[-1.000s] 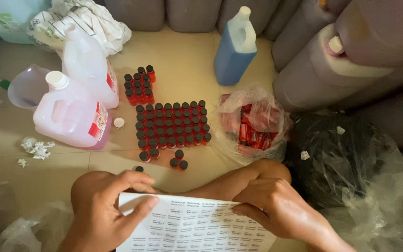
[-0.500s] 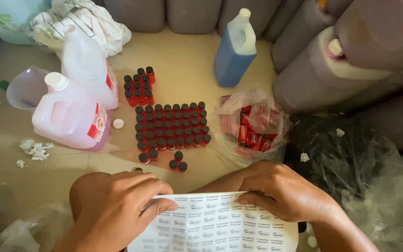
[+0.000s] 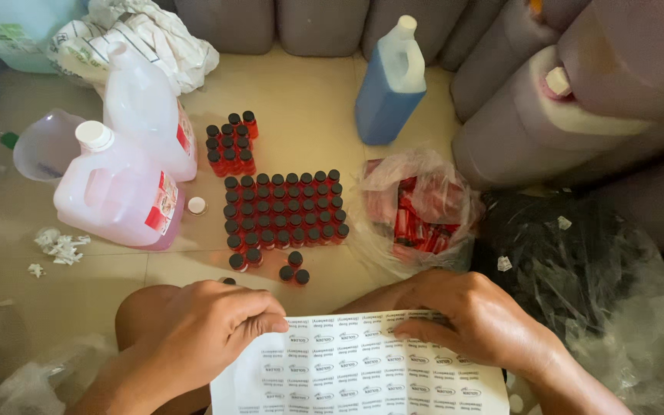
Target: The person peels adhesive labels from a large sheet and applies them to small bottles filled with red liquid.
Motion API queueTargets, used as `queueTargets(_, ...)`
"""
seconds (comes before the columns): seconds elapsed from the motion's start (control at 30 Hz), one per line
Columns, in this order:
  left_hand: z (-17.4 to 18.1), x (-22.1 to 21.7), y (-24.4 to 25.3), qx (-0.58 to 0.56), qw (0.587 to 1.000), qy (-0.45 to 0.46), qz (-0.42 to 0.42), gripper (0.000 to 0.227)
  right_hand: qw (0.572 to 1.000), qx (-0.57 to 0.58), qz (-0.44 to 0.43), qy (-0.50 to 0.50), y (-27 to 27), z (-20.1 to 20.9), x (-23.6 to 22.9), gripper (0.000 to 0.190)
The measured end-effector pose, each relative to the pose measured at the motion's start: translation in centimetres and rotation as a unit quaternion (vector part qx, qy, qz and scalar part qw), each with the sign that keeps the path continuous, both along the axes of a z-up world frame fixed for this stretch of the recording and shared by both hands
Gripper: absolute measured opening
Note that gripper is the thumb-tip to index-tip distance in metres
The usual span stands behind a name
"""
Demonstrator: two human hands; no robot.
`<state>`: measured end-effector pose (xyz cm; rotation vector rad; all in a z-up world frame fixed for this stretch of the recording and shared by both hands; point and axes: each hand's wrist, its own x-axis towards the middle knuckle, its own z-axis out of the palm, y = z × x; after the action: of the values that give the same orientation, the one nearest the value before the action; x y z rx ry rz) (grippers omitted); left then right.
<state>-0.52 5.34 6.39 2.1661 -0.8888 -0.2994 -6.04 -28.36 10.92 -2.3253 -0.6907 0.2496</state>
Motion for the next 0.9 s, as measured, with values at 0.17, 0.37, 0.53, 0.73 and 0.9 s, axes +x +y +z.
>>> queueTargets(0.17, -1.7, -0.2, -0.6, 0.121, 0.993, -0.006, -0.002, 0.025, 1.0, -0.01, -0.002, -0.006, -0.6, -0.3, -0.4, 0.024)
queueTargets(0.37, -0.7, -1.3, -2.9, 0.085, 0.985, -0.141, -0.043, 0.062, 0.999, -0.037, -0.01, -0.035, 0.1, -0.8, -0.2, 0.019)
queueTargets(0.53, -1.4, -2.4, -4.3, 0.052, 0.979, -0.196, -0.031, 0.04, 0.991, -0.048, 0.032, -0.123, 1.5, -1.1, -0.8, 0.022)
queueTargets(0.73, -2.9, -2.6, -2.4, 0.042, 0.972, -0.205, -0.102, 0.045, 0.982, -0.11, 0.033, -0.149, 1.0, -2.3, -2.4, 0.034)
queueTargets(0.9, -1.5, -3.0, -2.4, 0.151, 0.974, -0.116, -0.122, 0.021, 0.992, -0.099, 0.038, -0.074, 0.2, -2.3, -3.1, 0.029)
